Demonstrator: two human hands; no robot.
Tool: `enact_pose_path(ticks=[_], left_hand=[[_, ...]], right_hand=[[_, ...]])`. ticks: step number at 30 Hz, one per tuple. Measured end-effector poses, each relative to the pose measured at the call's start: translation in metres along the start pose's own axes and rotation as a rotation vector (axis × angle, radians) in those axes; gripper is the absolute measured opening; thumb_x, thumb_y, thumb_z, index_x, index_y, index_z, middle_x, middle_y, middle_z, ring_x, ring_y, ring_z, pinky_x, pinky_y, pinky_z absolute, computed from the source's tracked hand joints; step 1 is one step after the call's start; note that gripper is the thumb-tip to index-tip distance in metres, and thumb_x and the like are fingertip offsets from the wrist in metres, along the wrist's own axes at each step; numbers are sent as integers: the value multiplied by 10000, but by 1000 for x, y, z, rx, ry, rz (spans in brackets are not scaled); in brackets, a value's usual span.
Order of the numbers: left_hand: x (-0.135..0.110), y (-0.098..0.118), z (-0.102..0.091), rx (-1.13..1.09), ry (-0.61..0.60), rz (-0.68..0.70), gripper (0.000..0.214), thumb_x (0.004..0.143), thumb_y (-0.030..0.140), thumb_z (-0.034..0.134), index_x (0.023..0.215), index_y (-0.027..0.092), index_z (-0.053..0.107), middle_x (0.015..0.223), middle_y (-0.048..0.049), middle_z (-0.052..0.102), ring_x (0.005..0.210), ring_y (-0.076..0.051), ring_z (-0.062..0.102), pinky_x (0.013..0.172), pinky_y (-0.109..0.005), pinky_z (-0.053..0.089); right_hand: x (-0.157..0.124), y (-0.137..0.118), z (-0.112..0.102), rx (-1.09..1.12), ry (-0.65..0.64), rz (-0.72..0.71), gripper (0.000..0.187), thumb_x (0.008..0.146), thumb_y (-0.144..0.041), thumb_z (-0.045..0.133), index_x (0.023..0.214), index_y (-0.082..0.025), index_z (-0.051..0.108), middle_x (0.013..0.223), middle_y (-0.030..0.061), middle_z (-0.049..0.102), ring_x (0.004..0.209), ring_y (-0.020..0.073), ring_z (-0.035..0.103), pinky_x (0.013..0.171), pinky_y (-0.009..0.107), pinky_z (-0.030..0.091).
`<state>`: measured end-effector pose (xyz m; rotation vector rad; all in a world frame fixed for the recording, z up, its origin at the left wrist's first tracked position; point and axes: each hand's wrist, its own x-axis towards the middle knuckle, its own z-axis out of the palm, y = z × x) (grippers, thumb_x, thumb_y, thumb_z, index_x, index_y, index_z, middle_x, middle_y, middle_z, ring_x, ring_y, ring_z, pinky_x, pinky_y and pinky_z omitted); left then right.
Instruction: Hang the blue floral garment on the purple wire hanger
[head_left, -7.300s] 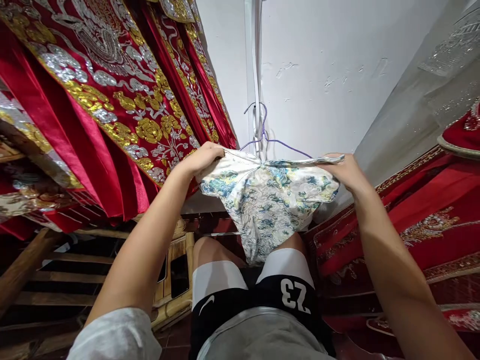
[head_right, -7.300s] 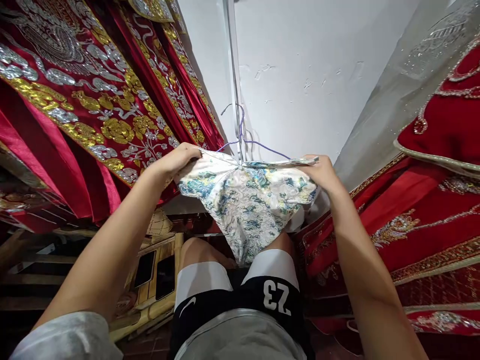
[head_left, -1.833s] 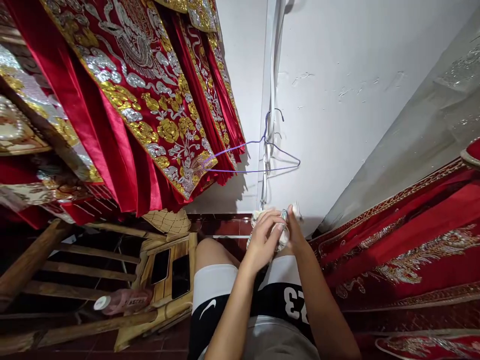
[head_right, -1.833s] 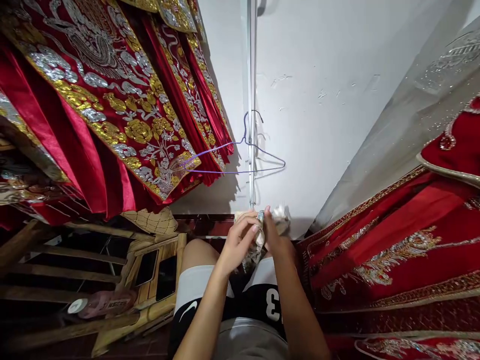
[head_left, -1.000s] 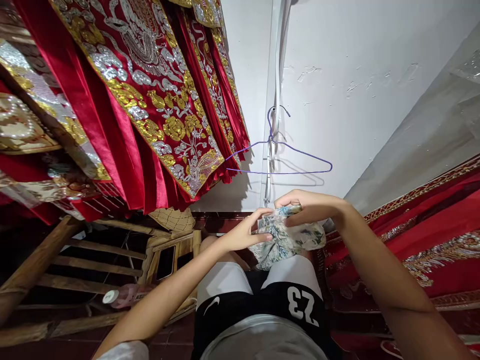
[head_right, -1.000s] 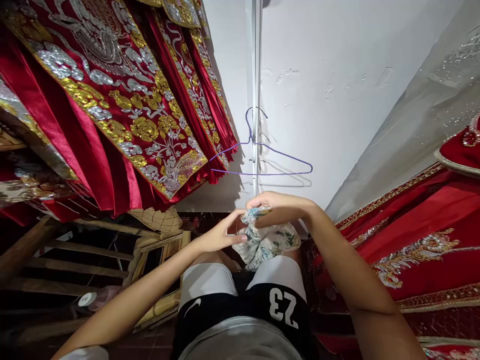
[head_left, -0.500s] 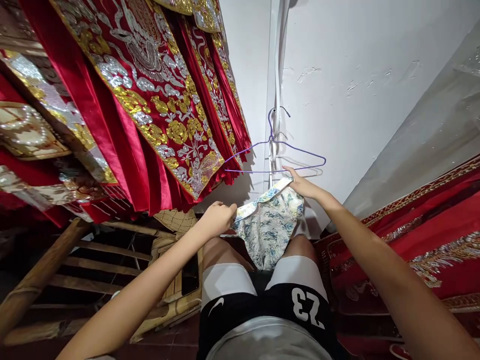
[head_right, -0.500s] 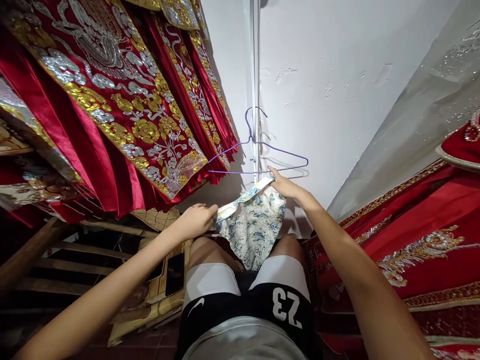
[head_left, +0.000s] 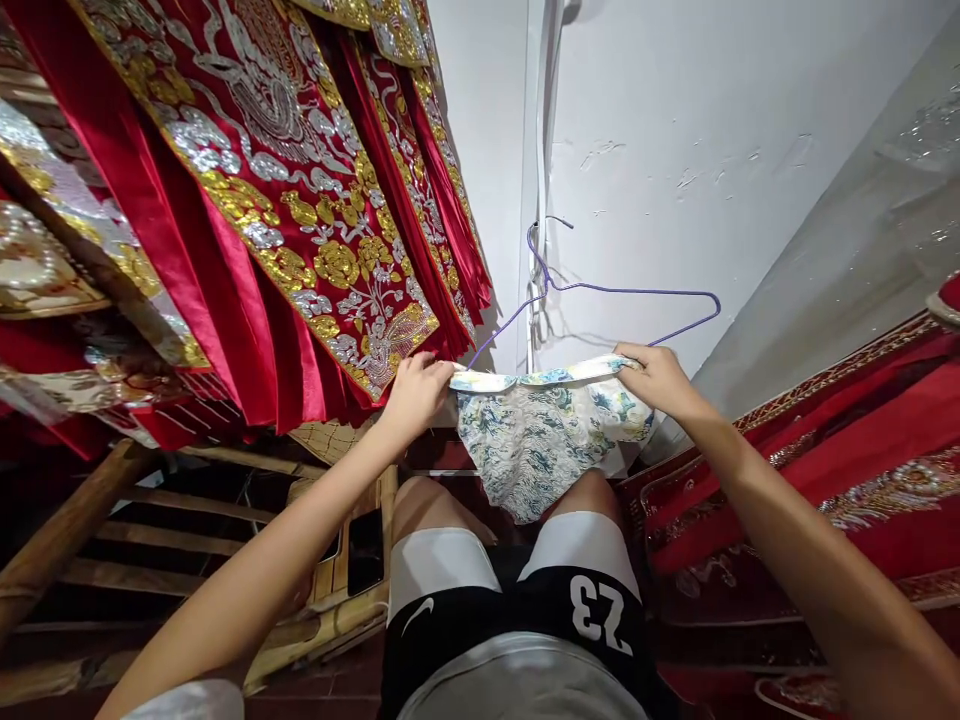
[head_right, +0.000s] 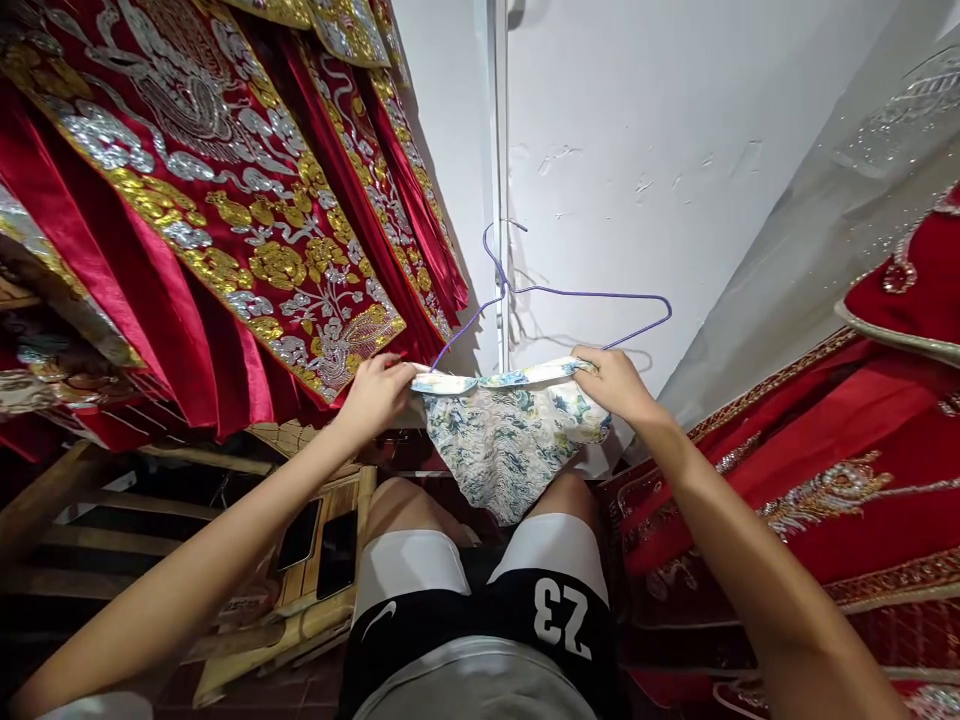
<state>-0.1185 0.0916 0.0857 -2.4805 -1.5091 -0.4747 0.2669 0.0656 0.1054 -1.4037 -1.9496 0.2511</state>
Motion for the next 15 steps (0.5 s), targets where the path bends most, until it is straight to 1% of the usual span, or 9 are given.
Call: enact_pose_path(ticks=[2, 3, 6, 8, 10, 11, 13, 14, 15], left_hand=[[13, 2, -6, -180, 95, 10, 339, 903, 154, 435, 1115, 200, 696, 1236, -107, 725, 1286, -327, 554, 1091, -479, 400], [20, 4, -9, -288, 132, 6, 356, 915, 163, 419, 1131, 194, 700, 1240, -95, 725, 1239, -302, 593, 1076, -443, 427], [42, 16, -16, -558, 224, -47, 386, 983, 254, 390, 1227, 170, 676, 1142, -75, 752, 993, -233, 681, 928, -353, 511], [54, 23, -17, -617, 276, -58, 381, 1000, 307, 414, 1251, 164, 663, 1100, -71, 757, 942, -222, 684, 897, -342, 517], [62, 26, -17, -604, 311, 2, 346, 992, 312, 454, 1222, 161, 665, 1142, -88, 741, 1014, -233, 676, 939, -354, 507], [64, 26, -16, -583, 327, 31, 324, 991, 301, 459, 1197, 163, 667, 1167, -97, 729, 1056, -238, 665, 962, -361, 499], [66, 22, -16, -536, 339, 60, 290, 996, 279, 450, 1164, 172, 660, 1173, -103, 712, 1085, -238, 648, 973, -368, 490], [66, 19, -16, -517, 335, 63, 279, 1001, 269, 440, 1153, 178, 656, 1155, -101, 708, 1075, -234, 644, 967, -368, 489], [66, 17, -17, -502, 329, 66, 272, 1003, 258, 431, 1142, 181, 651, 1138, -101, 704, 1061, -232, 640, 961, -367, 488]], right_hand=[[-2, -3, -1, 44, -56, -14, 90, 742, -246, 494, 693, -217, 563, 589, -33, 502, 599, 158, 439, 584, 276, 286], [-3, -5, 2, 80, -91, -22, 93, 750, -245, 489, 702, -215, 563, 612, -31, 518, 620, 160, 457, 591, 272, 296], [-5, -11, 18, 187, -151, -16, 86, 745, -239, 475, 724, -213, 554, 654, -26, 534, 661, 166, 487, 607, 264, 325], [-7, -16, 30, 230, -179, 19, 84, 725, -240, 483, 743, -213, 561, 655, -25, 534, 652, 168, 485, 600, 265, 330], [-9, -21, 37, 254, -193, 44, 133, 713, -238, 502, 792, -210, 605, 691, -15, 576, 665, 175, 507, 607, 271, 349], [-11, -23, 38, 259, -180, 49, 195, 709, -232, 513, 854, -209, 642, 725, -7, 607, 678, 182, 523, 621, 278, 367], [-14, -27, 35, 258, -83, 69, 412, 710, -218, 541, 1096, -224, 683, 786, 7, 653, 683, 194, 540, 649, 300, 404], [-16, -28, 31, 257, 3, 90, 551, 712, -214, 562, 1257, -241, 642, 804, 12, 667, 672, 199, 541, 658, 314, 422], [-17, -28, 27, 257, 102, 118, 693, 717, -216, 589, 1408, -255, 550, 820, 18, 679, 660, 203, 542, 665, 327, 438]])
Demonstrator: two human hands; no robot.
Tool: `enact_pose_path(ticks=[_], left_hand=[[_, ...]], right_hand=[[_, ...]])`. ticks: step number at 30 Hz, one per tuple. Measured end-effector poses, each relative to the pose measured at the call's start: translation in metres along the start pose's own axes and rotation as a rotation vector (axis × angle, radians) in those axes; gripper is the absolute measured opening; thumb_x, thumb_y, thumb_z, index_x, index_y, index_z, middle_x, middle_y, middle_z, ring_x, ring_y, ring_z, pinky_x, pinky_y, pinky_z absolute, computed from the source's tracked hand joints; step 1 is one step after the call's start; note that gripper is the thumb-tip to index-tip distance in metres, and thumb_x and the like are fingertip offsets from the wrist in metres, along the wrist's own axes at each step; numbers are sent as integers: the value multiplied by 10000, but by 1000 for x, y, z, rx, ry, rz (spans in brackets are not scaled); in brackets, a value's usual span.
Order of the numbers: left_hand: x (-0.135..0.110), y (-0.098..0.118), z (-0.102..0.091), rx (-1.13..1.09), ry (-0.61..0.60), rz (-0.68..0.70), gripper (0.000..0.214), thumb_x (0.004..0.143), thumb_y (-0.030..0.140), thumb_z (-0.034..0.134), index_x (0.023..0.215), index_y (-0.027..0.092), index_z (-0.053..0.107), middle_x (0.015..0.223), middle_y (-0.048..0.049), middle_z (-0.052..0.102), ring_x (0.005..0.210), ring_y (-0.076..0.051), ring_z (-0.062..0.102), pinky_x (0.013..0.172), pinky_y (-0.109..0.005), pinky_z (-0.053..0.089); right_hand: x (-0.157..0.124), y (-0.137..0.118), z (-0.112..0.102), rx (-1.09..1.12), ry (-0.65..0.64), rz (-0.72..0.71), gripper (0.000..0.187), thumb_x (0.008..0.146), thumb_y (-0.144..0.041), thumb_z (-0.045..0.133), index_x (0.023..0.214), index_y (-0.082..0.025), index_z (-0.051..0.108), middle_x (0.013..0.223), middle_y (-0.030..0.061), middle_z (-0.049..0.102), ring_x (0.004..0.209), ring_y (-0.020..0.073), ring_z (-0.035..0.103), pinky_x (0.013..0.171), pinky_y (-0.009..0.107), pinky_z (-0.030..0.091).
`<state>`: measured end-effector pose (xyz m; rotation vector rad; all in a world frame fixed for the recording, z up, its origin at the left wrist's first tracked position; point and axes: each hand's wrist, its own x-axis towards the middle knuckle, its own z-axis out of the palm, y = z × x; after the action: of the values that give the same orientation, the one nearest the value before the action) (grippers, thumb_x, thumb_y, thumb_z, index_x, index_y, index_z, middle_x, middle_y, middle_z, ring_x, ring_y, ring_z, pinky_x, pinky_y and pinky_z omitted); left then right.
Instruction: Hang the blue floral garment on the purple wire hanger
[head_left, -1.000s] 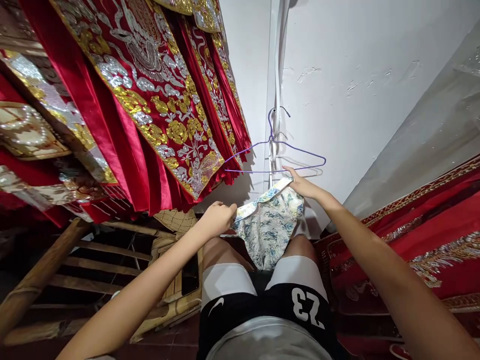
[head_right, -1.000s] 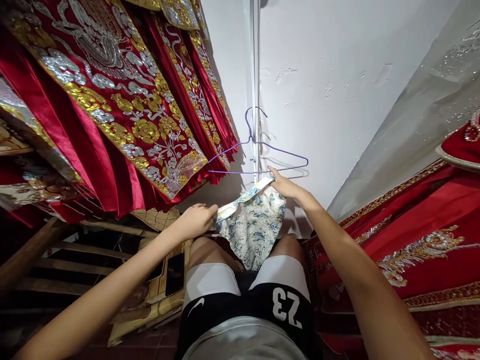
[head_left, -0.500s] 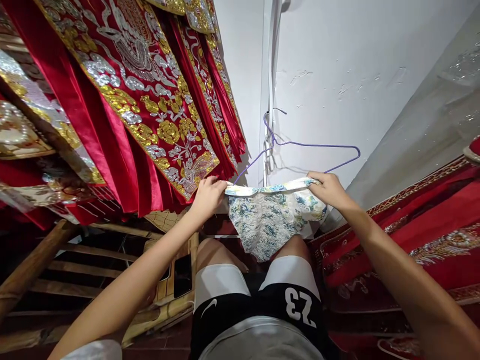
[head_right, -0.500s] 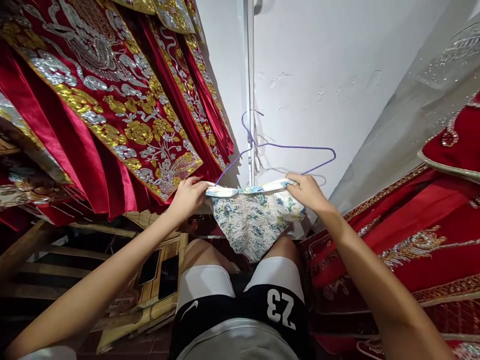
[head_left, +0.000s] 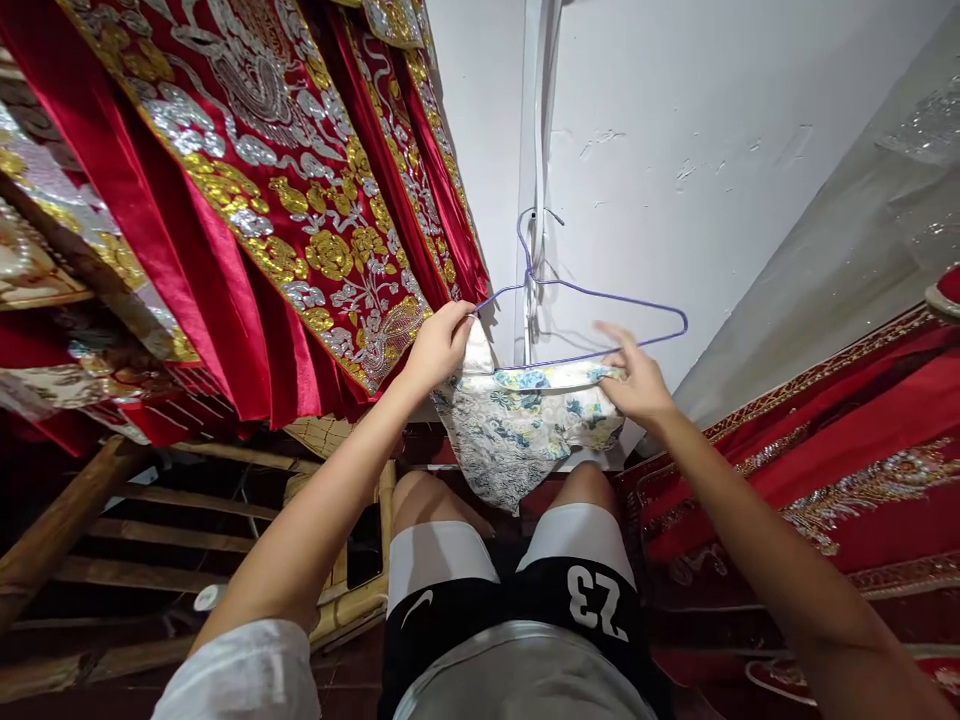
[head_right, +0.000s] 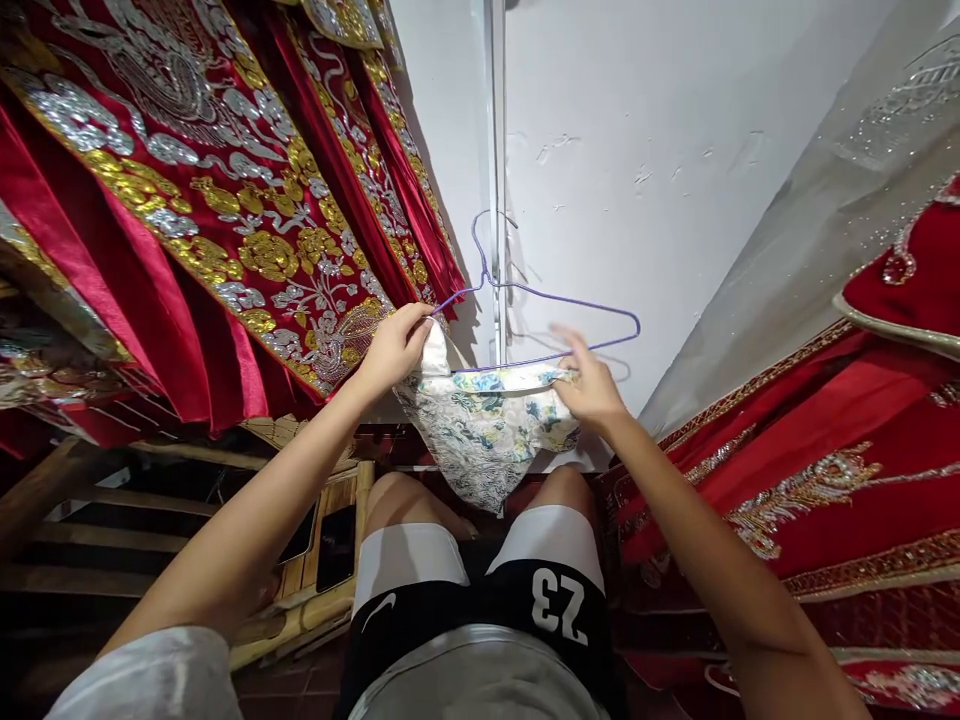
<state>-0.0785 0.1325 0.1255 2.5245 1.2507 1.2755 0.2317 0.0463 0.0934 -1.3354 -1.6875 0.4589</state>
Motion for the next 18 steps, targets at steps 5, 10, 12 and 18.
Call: enact_pose_path(ticks=[5, 10, 12, 18], left_hand=[[1, 0, -13, 56, -73, 11, 260, 1007, 254, 408, 1117, 180, 631, 1070, -107, 671, 996, -238, 613, 927, -378, 486], [3, -3, -19, 37, 7, -44, 256, 1001, 327, 446, 1087, 192, 646, 1119, -111, 615, 1050, -240, 587, 943, -370, 470], [3, -10, -20, -7, 84, -128, 258, 983, 384, 494, 1099, 195, 624, 1103, -103, 626, 1033, -235, 589, 907, -347, 469], [2, -20, -14, -20, 8, -318, 458, 992, 569, 388, 719, 210, 465, 684, -17, 544, 680, -181, 490, 655, -292, 354]], right_hand=[[10, 7, -38, -90, 347, 44, 827, 751, -380, 735, 1510, -188, 468, 870, 72, 713, 662, 218, 565, 638, 348, 457], [23, 9, -75, -202, 137, 22, 404, 790, -577, 716, 838, -182, 781, 734, 57, 700, 681, 218, 595, 591, 311, 420], [24, 2, -84, -130, -19, 46, 463, 779, -640, 717, 694, -186, 740, 637, 36, 659, 631, 202, 585, 557, 298, 408], [38, -20, -66, 235, -20, 98, 654, 879, -772, 546, 557, -204, 531, 533, 8, 514, 501, 126, 502, 490, 272, 425]])
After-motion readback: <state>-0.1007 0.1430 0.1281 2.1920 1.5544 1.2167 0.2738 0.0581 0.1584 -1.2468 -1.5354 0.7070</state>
